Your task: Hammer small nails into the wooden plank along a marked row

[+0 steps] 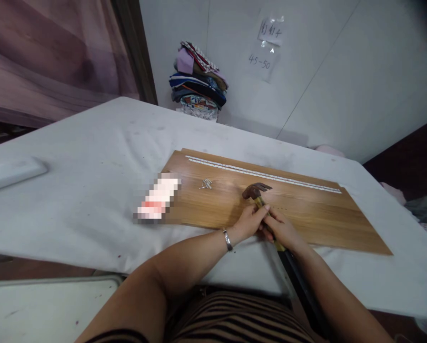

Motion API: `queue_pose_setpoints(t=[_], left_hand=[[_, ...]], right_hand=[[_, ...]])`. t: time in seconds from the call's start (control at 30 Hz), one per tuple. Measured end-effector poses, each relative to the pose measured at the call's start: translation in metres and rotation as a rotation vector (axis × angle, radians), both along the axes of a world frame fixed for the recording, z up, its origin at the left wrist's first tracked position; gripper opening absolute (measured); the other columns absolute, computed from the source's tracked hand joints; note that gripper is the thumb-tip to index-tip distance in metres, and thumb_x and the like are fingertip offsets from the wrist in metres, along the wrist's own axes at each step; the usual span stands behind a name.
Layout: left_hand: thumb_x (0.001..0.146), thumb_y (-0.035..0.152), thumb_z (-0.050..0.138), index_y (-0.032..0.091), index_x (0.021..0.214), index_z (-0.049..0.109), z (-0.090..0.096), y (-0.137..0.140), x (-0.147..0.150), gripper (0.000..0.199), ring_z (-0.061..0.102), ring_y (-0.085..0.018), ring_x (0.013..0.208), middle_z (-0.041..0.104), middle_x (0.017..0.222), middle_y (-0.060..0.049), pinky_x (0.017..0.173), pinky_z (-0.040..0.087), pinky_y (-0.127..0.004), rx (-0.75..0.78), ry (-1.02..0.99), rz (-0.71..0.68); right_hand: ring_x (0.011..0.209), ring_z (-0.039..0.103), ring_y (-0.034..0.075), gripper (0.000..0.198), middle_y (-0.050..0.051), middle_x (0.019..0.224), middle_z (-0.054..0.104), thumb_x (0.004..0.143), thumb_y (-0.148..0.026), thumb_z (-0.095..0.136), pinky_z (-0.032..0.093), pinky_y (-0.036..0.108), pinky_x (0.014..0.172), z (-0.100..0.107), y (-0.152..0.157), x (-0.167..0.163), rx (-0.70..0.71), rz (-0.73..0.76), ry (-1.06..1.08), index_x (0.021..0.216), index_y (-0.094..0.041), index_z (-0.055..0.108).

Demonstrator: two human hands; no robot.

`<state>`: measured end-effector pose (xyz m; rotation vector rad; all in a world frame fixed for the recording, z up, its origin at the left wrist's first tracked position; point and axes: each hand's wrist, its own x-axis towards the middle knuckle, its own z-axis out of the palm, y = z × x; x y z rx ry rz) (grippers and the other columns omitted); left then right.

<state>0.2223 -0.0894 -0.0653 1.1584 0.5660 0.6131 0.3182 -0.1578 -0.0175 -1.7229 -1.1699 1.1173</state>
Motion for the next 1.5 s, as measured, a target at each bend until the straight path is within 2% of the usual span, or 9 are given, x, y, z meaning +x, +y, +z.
queue_pose_setpoints(t=[0.13, 0.33, 0.57, 0.8, 1.03, 1.23, 1.37, 1.5], left_hand=[[0.086, 0.066, 0.053, 0.018, 0.061, 0.047, 0.0003, 0.0004, 0.0005, 0.054, 0.044, -0.008, 0.04, 0.043, 0.043, 0.003, 0.041, 0.032, -0.02, -0.032, 0.001, -0.013], [0.083, 0.067, 0.055, 0.019, 0.066, 0.048, -0.0002, -0.0014, 0.0007, 0.052, 0.043, -0.007, 0.038, 0.042, 0.044, 0.005, 0.039, 0.03, -0.02, -0.023, 0.002, 0.017], [0.084, 0.067, 0.055, 0.018, 0.066, 0.049, 0.0007, 0.001, 0.0004, 0.052, 0.047, -0.009, 0.04, 0.043, 0.044, 0.005, 0.041, 0.035, -0.021, -0.056, 0.02, -0.005], [0.083, 0.066, 0.056, 0.018, 0.065, 0.048, -0.0009, -0.0009, -0.0001, 0.052, 0.042, -0.007, 0.038, 0.042, 0.044, 0.006, 0.039, 0.03, -0.019, -0.023, 0.009, 0.003], [0.085, 0.068, 0.053, 0.018, 0.063, 0.048, -0.0021, 0.0007, 0.0014, 0.054, 0.046, -0.008, 0.04, 0.043, 0.043, 0.004, 0.041, 0.033, -0.02, -0.049, 0.003, -0.007], [0.083, 0.066, 0.057, 0.018, 0.069, 0.051, -0.0064, -0.0002, 0.0031, 0.051, 0.044, -0.008, 0.038, 0.043, 0.045, 0.005, 0.039, 0.032, -0.02, -0.045, 0.013, -0.006], [0.084, 0.066, 0.056, 0.018, 0.066, 0.049, -0.0042, 0.0004, 0.0021, 0.052, 0.046, -0.008, 0.038, 0.043, 0.044, 0.005, 0.04, 0.034, -0.02, -0.07, 0.01, -0.019], [0.084, 0.066, 0.055, 0.019, 0.065, 0.048, -0.0007, 0.0, 0.0009, 0.052, 0.047, -0.009, 0.038, 0.042, 0.043, 0.005, 0.04, 0.034, -0.02, -0.071, 0.004, -0.007]], right_hand=[[0.032, 0.039, 0.008, 0.028, -0.009, 0.046, 0.048, 0.085, -0.05, 0.05, 0.031, 0.021, 0.037, 0.0035, 0.0024, 0.0005, -0.058, 0.004, 0.017, 0.078, -0.023, 0.049], [0.034, 0.04, 0.008, 0.03, -0.008, 0.052, 0.052, 0.086, -0.052, 0.051, 0.033, 0.022, 0.038, 0.0001, -0.0006, -0.0012, 0.009, -0.009, 0.011, 0.082, -0.023, 0.05], [0.032, 0.038, 0.009, 0.03, -0.008, 0.044, 0.046, 0.084, -0.053, 0.05, 0.031, 0.022, 0.037, 0.0054, 0.003, -0.0023, -0.064, -0.001, 0.024, 0.077, -0.024, 0.048], [0.034, 0.039, 0.008, 0.029, -0.008, 0.049, 0.05, 0.083, -0.051, 0.051, 0.032, 0.022, 0.039, 0.0016, -0.0006, -0.0022, -0.003, -0.002, 0.002, 0.079, -0.023, 0.05], [0.032, 0.039, 0.008, 0.028, -0.008, 0.046, 0.048, 0.084, -0.05, 0.05, 0.031, 0.022, 0.037, 0.0062, 0.0033, -0.0006, -0.068, 0.005, 0.025, 0.076, -0.023, 0.049], [0.033, 0.038, 0.007, 0.032, -0.008, 0.05, 0.05, 0.084, -0.054, 0.053, 0.031, 0.021, 0.037, -0.0014, -0.0004, -0.0007, 0.003, -0.012, 0.028, 0.08, -0.023, 0.049], [0.033, 0.039, 0.007, 0.032, -0.007, 0.054, 0.054, 0.084, -0.055, 0.052, 0.032, 0.021, 0.036, 0.0004, 0.0008, 0.0006, -0.037, -0.006, 0.038, 0.082, -0.023, 0.049], [0.032, 0.038, 0.007, 0.03, -0.008, 0.049, 0.05, 0.083, -0.053, 0.052, 0.031, 0.021, 0.036, 0.005, 0.0029, -0.0009, -0.059, -0.003, 0.041, 0.082, -0.023, 0.048]])
